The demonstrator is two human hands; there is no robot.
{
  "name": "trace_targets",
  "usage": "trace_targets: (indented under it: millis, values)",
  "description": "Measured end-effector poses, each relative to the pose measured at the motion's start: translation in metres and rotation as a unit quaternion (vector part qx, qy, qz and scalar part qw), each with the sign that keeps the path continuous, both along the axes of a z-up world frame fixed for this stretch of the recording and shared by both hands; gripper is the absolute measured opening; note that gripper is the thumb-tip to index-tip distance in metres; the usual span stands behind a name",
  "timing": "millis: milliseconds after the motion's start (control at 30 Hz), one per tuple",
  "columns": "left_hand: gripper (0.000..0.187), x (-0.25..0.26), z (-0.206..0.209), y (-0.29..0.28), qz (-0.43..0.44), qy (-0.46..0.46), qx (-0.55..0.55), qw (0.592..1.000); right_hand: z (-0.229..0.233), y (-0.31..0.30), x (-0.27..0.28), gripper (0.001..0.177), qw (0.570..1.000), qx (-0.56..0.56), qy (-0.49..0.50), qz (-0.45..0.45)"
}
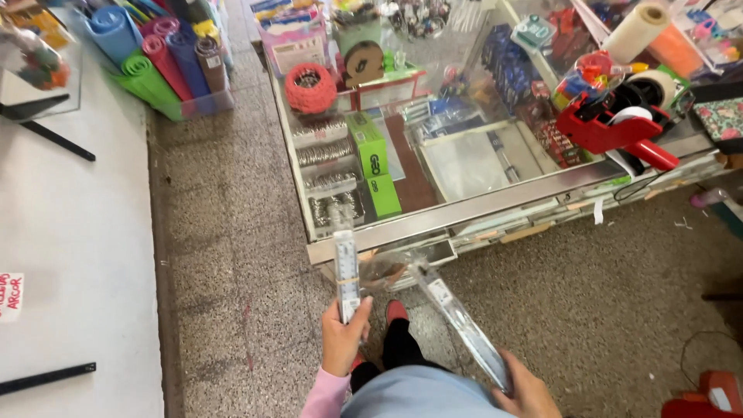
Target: The person scans a barcode on a package of paper clips using a laptop, then places the package on a glass counter. They then pick up and arrange several small boxes of stationery items on the counter.
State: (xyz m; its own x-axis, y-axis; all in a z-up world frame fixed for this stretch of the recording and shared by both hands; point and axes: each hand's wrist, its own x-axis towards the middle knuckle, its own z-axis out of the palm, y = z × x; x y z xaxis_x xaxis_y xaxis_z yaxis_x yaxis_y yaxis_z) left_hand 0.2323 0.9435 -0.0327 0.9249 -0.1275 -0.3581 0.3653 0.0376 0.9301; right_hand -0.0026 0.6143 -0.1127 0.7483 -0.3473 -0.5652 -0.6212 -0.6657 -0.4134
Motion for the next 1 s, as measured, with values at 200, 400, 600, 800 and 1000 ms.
trace_targets:
  millis: [200,400,600,800,1000]
  values:
    - [0.029,-0.001,-0.004,-0.001,0.063,0.009,0.044,0.997,-0.051,0.018,0.075,0.065,0.99,0.048,-0.117,-0.065]
    - [0.028,-0.008,0.003,0.002,0.106,0.008,0.03,0.994,-0.065,0.032,0.23,0.067,0.956,0.036,-0.29,-0.034]
    - [0.027,-0.012,-0.002,0.009,0.114,0.082,0.099,0.985,-0.086,0.034,0.359,0.064,0.913,0.115,-0.375,-0.111]
    - [0.024,-0.026,-0.045,0.014,0.201,0.073,0.057,0.975,-0.099,0.034,0.434,0.063,0.946,0.027,-0.313,-0.081]
    - [0.019,-0.022,-0.018,0.013,0.171,0.127,0.085,0.973,-0.074,0.042,0.442,0.059,0.955,0.064,-0.283,-0.064]
